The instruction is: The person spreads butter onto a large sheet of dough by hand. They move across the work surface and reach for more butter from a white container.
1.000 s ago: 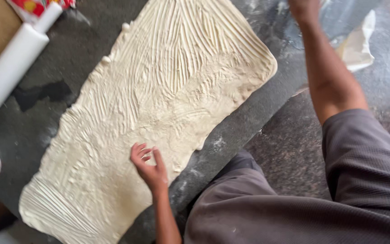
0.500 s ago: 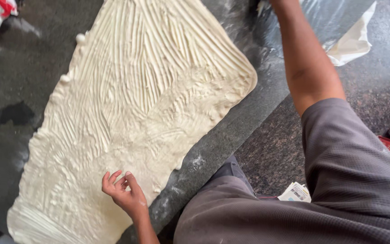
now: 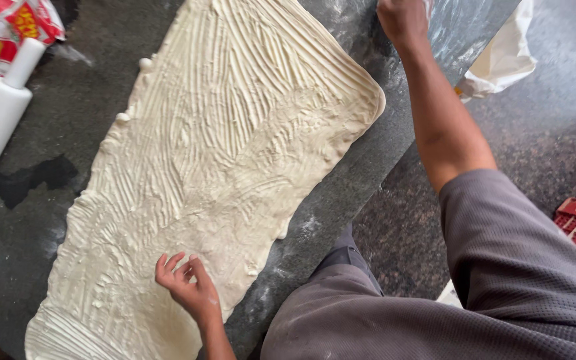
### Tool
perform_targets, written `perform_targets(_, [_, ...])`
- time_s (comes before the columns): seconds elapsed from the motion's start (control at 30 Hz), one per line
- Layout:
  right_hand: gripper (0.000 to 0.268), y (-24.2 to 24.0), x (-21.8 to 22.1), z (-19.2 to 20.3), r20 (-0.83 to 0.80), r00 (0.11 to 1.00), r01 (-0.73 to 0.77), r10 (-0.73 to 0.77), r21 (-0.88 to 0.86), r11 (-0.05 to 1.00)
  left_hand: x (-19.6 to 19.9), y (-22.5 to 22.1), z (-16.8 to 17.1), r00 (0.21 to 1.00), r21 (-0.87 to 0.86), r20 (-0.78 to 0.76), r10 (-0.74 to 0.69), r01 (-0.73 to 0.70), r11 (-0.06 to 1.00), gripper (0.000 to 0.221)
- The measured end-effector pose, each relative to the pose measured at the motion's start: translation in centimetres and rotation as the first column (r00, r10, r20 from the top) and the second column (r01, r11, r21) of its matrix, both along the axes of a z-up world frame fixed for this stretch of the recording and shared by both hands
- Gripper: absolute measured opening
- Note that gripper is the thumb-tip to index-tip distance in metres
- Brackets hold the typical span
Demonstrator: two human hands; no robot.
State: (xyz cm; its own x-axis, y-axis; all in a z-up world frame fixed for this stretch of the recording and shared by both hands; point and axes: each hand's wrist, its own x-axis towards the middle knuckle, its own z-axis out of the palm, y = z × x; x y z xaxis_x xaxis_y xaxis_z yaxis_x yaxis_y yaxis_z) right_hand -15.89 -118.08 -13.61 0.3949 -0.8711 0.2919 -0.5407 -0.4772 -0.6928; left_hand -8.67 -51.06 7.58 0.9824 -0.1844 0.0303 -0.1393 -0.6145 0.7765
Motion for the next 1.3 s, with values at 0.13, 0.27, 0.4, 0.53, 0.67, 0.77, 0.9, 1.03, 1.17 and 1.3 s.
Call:
perform_targets(0.13, [0.037, 7.5, -3.9, 5.9, 0.166, 0.985, 0.033, -0.050, 0.105, 0.994, 1.4, 6.7, -1.1, 1.000, -0.074, 0.012, 0.019, -0.018, 0.997, 0.055])
perform_targets(0.27, [0.030, 23.3, -7.7, 9.8, 0.699, 0.683, -0.089, -0.214, 0.370, 0.925, 3.7, 14.5, -2.6, 0.995, -0.100, 0.081, 0.052, -0.044, 0.994, 0.058])
perform_targets(0.4, [0.036, 40.8, -7.1, 13.8, 0.556, 0.640, -0.083, -0.530, 0.736, 0.672, 4.3, 20.9, -3.1, 0.994, -0.179, 0.073, 0.081, -0.067, 0.982, 0.056])
perform_targets(0.53, [0.045, 55.7, -4.8, 17.3, 0.500, 0.786, -0.309, -0.365, 0.827, 0.469, 2.9, 26.3, -3.4, 0.985, -0.306, 0.093, 0.146, -0.112, 0.945, 0.051])
perform_targets(0.67, [0.046, 64.1, -1.8, 20.7, 0.743, 0.645, -0.647, -0.179, 0.655, 0.389, 0.8, 30.8, -4.2, 0.960, -0.211, 0.004, 0.281, -0.274, 0.938, 0.045])
perform_targets(0.77, [0.046, 65.2, -0.6, 24.4, 0.798, 0.589, -0.780, -0.125, 0.603, 0.168, -0.8, 32.8, -5.2, 0.963, -0.265, 0.017, 0.269, -0.255, 0.930, 0.042])
perform_targets(0.9, [0.045, 65.3, 2.0, 28.2, 0.829, 0.559, -0.788, -0.022, 0.539, 0.297, -1.3, 33.3, -5.5, 0.966, -0.363, 0.018, 0.258, -0.234, 0.902, 0.038])
perform_targets(1.03, [0.041, 65.3, 3.4, 28.4, 0.757, 0.650, -0.700, -0.069, 0.631, 0.335, -1.0, 33.1, -5.0, 0.958, -0.395, 0.025, 0.287, -0.254, 0.883, 0.036])
perform_targets(1.17, [0.033, 63.4, 4.1, 26.3, 0.642, 0.759, -0.569, -0.109, 0.735, 0.369, -0.6, 32.5, -4.4, 0.938, -0.449, 0.040, 0.345, -0.292, 0.844, 0.035])
perform_targets(1.3, [0.070, 58.1, 4.0, 25.0, 0.709, 0.696, -0.641, -0.114, 0.685, 0.347, -2.1, 32.9, -4.4, 0.912, -0.512, 0.049, 0.408, -0.327, 0.794, 0.038])
